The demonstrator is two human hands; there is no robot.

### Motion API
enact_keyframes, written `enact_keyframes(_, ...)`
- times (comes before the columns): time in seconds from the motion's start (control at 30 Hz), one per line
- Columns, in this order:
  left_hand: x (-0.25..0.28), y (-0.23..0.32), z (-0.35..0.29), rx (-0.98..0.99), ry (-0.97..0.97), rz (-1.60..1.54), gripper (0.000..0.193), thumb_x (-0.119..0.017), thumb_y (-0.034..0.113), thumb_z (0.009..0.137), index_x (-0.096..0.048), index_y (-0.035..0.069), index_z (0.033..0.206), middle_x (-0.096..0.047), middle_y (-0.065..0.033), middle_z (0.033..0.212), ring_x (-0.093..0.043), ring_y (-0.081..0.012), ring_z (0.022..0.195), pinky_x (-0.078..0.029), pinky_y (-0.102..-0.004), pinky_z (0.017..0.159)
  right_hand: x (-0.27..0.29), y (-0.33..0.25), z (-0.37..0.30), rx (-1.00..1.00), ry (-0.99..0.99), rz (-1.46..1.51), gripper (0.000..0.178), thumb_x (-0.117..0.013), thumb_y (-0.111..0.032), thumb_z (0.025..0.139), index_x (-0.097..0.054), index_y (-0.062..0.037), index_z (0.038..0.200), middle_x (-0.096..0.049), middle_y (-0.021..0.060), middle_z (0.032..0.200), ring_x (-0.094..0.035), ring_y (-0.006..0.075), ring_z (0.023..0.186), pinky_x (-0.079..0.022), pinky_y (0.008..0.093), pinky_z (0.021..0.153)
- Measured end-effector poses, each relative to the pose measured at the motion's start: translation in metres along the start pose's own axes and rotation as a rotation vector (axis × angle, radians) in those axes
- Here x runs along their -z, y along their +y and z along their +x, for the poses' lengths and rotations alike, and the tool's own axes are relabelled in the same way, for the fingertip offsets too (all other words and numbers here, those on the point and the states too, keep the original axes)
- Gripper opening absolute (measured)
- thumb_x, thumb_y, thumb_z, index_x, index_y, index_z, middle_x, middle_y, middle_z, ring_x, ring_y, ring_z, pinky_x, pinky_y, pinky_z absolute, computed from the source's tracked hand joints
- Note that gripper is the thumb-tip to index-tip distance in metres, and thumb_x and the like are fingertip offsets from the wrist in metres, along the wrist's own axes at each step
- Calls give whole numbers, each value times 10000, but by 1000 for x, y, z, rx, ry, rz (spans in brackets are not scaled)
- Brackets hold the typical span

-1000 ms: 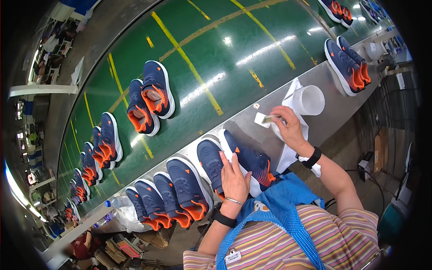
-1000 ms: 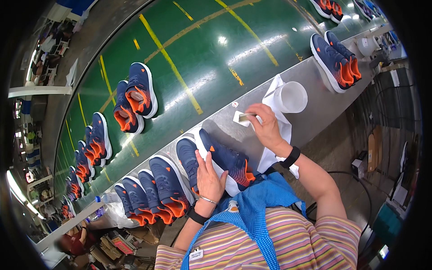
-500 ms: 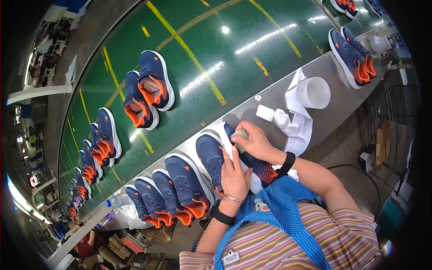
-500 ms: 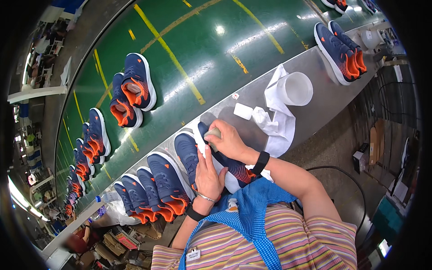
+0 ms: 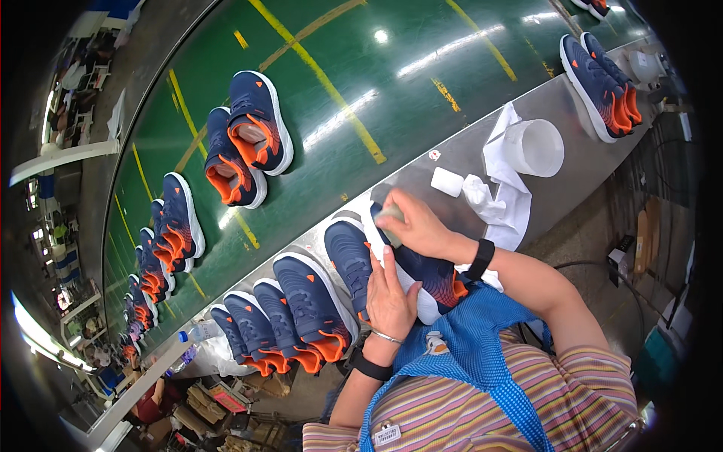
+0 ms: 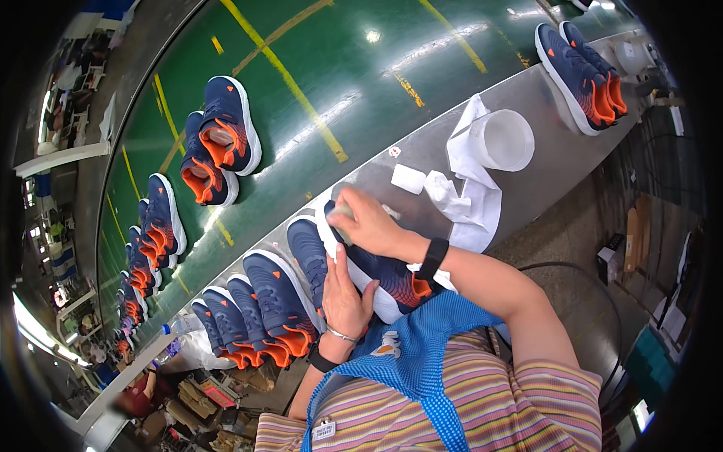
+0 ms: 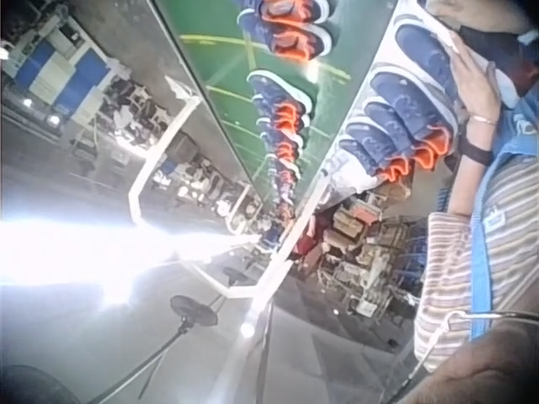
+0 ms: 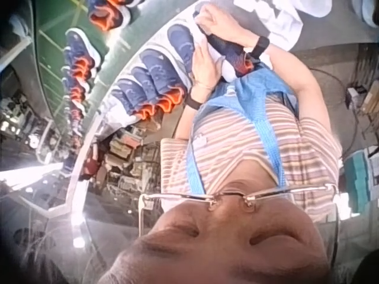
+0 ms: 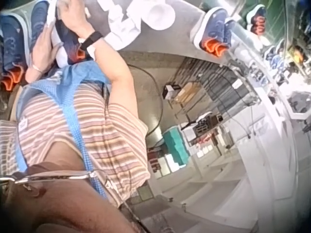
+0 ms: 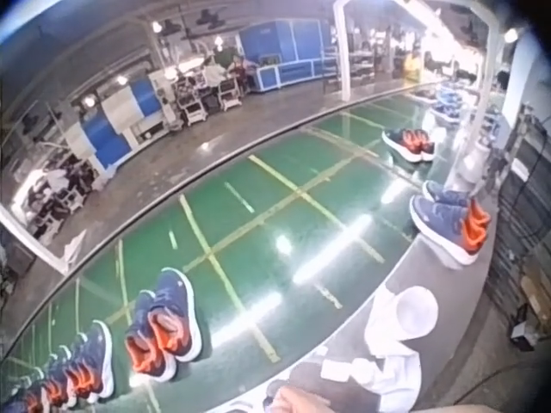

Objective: The person cleans shoes by hand using a cloth and a sponge, handling them one at a time from a conveyor belt. They wipe the soles and sides of each shoe, occasionally applying liquid from a bottle to the cloth, before placing them back.

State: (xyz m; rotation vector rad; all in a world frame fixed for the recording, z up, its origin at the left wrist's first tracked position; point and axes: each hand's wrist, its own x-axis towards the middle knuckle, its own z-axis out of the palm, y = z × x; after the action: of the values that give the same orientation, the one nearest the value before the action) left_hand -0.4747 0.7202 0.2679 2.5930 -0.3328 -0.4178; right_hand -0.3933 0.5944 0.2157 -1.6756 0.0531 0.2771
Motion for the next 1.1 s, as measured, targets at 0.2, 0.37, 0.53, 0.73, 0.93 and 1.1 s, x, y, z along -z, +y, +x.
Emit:
enact_keyframes(0.2, 0, -4, -4, 26, 32, -36, 749, -713, 127, 630, -306, -22, 1241, -388, -297, 1210, -483, -409, 989, -395, -389, 842, 5, -5, 0, 122, -49, -123, 252, -580, -224, 784, -444, -16, 822, -514, 139, 711, -510, 289, 655, -386, 367, 591)
enact_keyframes(0.37, 0, 1, 0, 40, 51, -111, 629, -720, 100, 608, -396, 5, 1138, -417, -253, 1207, -494, -382, 988, -398, -382, 838, 38, -1, -25, -5, -320, -342, 231, -579, -216, 777, -462, -23, 826, -530, 159, 784, -522, 334, 758, -387, 398, 629)
enact_keyframes(0.53, 2, 1, -1, 74, 43, -110, 657, -720, 93, 598, -387, 25, 1161, -388, -272, 1224, -467, -400, 1024, -381, -388, 865, 52, 23, -41, -143, -129, -302, 271, -524, -262, 824, -460, 1, 838, -528, 205, 785, -523, 370, 781, -396, 421, 673)
enact_keyframes(0.73, 8, 9, 3, 35, -53, 5, 850, -684, 88, 639, -196, 30, 1332, -333, -316, 1236, -409, -447, 1077, -353, -406, 895, 115, 46, -50, 0, 6, -721, 234, -578, -208, 766, -495, -27, 887, -498, 168, 855, -493, 338, 825, -391, 406, 713)
enact_keyframes(0.93, 10, 9, 3, 29, -51, -10, 863, -679, 85, 645, -173, 43, 1343, -320, -321, 1244, -400, -455, 1084, -347, -420, 896, 128, 7, -63, 294, 232, -841, 346, -662, -135, 657, -539, -107, 980, -482, 106, 891, -485, 274, 851, -388, 382, 766)
enact_keyframes(1.1, 7, 9, 1, 21, -68, -1, 867, -679, 89, 645, -168, 45, 1345, -310, -305, 1258, -403, -442, 1085, -358, -418, 882, 123, 37, -129, 241, -91, -751, 335, -665, -151, 643, -550, -120, 956, -491, 81, 920, -480, 250, 918, -376, 378, 800)
